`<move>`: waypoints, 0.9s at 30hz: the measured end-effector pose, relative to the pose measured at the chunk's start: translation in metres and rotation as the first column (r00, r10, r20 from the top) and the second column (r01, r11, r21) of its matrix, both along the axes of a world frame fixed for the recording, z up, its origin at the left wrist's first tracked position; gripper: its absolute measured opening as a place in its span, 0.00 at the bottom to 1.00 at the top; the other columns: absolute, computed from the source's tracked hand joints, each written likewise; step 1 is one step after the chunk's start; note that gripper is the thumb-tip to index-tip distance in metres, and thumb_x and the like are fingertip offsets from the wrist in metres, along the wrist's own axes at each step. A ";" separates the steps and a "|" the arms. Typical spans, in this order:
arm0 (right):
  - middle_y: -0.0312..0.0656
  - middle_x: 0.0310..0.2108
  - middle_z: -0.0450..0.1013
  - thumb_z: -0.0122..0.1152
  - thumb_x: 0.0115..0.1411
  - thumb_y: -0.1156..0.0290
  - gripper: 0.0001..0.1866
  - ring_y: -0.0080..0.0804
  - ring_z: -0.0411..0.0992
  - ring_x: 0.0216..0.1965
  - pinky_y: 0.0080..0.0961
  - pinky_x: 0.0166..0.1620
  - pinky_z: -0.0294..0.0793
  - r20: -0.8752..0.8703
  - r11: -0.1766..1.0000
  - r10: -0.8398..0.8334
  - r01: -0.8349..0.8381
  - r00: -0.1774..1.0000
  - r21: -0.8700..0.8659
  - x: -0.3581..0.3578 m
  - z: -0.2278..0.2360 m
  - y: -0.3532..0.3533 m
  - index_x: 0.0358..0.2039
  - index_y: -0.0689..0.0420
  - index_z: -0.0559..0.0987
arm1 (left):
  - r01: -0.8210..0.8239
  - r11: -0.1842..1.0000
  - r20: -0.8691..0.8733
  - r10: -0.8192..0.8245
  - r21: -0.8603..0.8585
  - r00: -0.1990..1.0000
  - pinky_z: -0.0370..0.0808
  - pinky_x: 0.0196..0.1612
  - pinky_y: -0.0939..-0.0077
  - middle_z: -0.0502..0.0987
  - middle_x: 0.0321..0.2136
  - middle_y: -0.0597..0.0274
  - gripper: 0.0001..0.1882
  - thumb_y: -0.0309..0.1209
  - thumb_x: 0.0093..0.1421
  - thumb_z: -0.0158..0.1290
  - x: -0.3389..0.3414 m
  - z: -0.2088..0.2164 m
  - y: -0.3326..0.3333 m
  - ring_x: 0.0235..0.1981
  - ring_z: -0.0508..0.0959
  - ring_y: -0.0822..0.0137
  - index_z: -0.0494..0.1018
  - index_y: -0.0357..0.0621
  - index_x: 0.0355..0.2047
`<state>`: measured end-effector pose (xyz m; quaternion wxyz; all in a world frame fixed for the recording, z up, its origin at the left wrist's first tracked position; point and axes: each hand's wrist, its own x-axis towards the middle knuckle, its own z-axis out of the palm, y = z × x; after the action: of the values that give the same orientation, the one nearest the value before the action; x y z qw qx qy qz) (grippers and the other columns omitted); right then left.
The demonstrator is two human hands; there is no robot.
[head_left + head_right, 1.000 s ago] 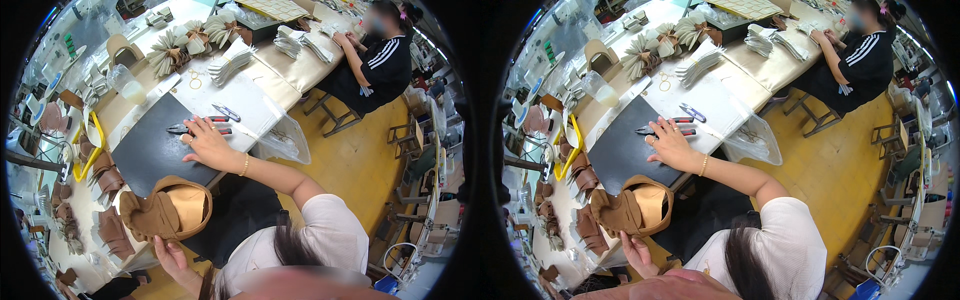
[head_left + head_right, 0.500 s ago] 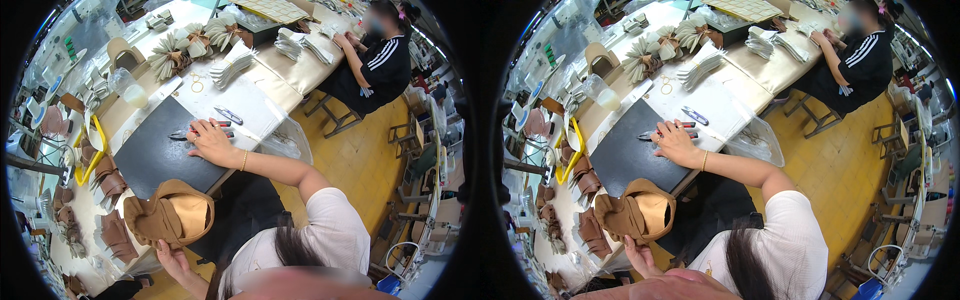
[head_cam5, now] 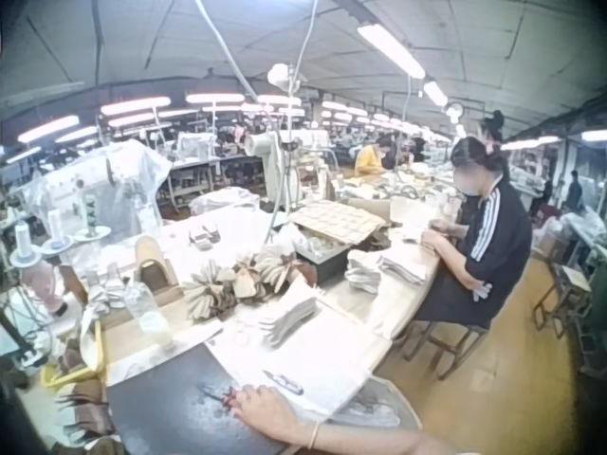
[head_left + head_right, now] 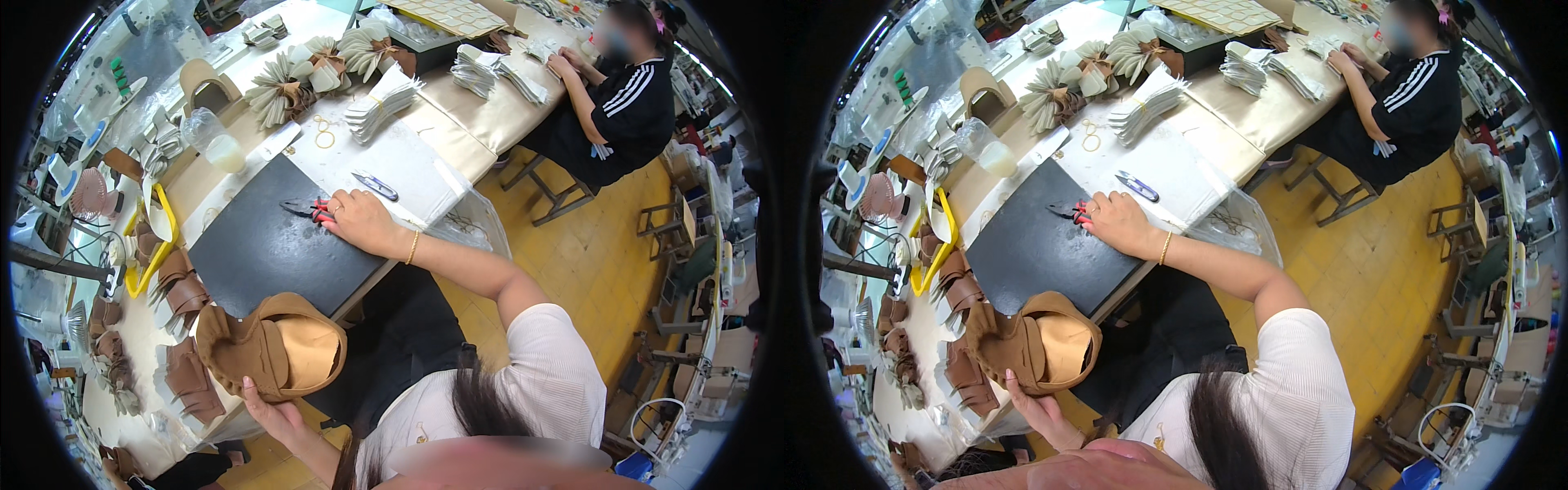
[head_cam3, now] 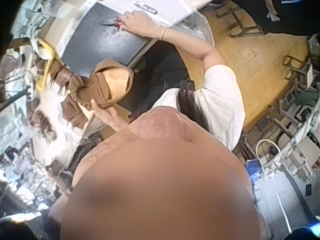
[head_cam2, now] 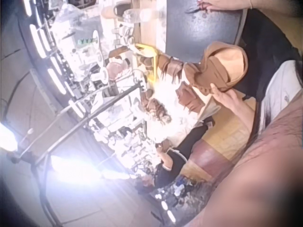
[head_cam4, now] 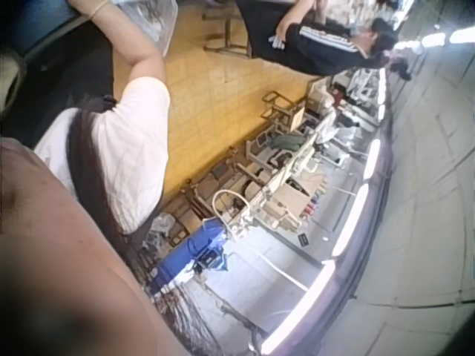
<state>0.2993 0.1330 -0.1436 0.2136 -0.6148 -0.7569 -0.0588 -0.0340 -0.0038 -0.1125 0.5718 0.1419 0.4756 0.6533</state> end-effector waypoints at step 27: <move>0.43 0.54 0.72 0.72 0.37 0.73 0.16 0.40 0.72 0.48 0.38 0.47 0.70 0.182 0.794 0.602 -0.608 0.778 -0.029 -0.029 0.174 -0.094 0.30 0.60 0.79 | 0.336 0.922 -0.504 -0.203 0.190 0.840 0.75 0.40 0.83 0.80 0.36 0.65 0.16 0.31 0.63 0.59 0.032 0.115 0.026 0.36 0.77 0.80 0.75 0.31 0.47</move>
<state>0.2707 0.0386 0.0303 0.1608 -0.3280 -0.9293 -0.0547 -0.0020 0.0217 0.0025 0.4995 0.4404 0.4823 0.5691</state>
